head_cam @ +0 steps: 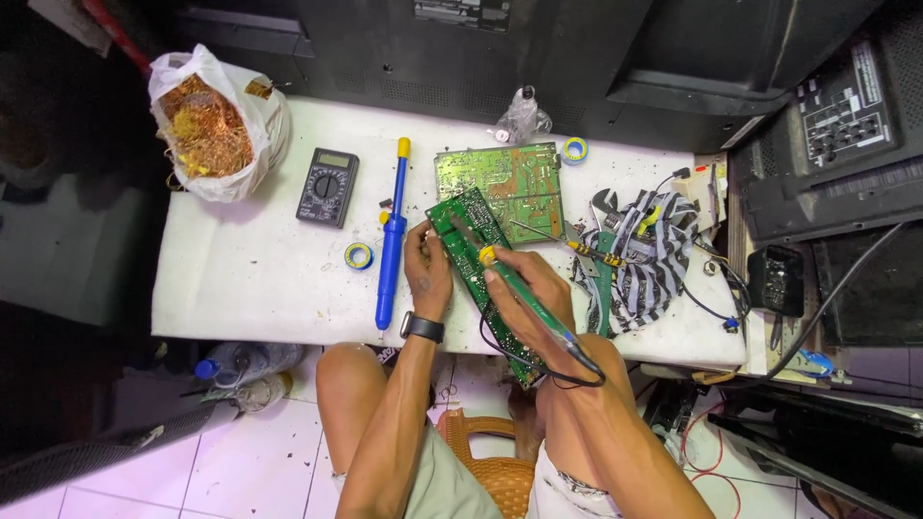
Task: Desoldering an electronic component from a circuit board using a soldering iron and a desoldering pump, then removing it with pliers.
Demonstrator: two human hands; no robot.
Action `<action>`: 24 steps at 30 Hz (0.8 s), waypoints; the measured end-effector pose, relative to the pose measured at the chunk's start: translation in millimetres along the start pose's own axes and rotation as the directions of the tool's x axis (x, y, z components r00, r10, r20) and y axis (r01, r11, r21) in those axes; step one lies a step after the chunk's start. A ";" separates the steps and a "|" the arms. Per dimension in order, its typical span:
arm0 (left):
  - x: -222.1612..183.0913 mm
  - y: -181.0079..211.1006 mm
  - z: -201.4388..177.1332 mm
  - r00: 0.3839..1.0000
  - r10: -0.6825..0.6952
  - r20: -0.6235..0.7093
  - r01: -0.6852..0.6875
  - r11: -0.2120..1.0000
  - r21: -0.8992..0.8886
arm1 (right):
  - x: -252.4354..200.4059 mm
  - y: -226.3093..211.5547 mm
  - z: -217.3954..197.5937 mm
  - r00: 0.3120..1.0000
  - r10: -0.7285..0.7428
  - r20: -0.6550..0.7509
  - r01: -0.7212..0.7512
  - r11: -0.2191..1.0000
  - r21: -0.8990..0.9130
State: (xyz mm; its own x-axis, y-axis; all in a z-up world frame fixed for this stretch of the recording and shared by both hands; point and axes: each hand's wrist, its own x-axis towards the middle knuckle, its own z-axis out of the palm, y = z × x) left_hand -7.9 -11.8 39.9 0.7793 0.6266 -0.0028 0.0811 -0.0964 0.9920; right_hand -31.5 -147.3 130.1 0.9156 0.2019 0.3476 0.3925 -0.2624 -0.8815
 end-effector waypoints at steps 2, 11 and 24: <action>-3.8 -0.9 -1.7 1.000 0.015 -0.017 -0.015 1.000 0.023 | 0.3 -10.5 -5.0 1.000 -0.001 -0.020 0.001 0.999 -0.035; -7.8 1.9 -10.6 0.981 0.090 -0.173 -0.106 0.991 -0.084 | -5.3 -9.6 -10.3 0.994 -0.038 -0.099 0.029 0.995 -0.090; -5.5 8.1 -35.0 0.943 -0.151 0.295 0.329 0.534 -0.779 | -11.0 -2.6 -8.6 0.994 -0.019 -0.111 0.002 0.989 -0.148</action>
State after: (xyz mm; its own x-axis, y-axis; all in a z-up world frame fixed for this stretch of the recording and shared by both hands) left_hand -33.2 10.9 52.4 0.9063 0.3776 -0.1898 -0.1842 0.7572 0.6267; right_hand -41.9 -157.0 131.4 0.9119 0.1010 0.3977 0.4033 -0.3989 -0.8235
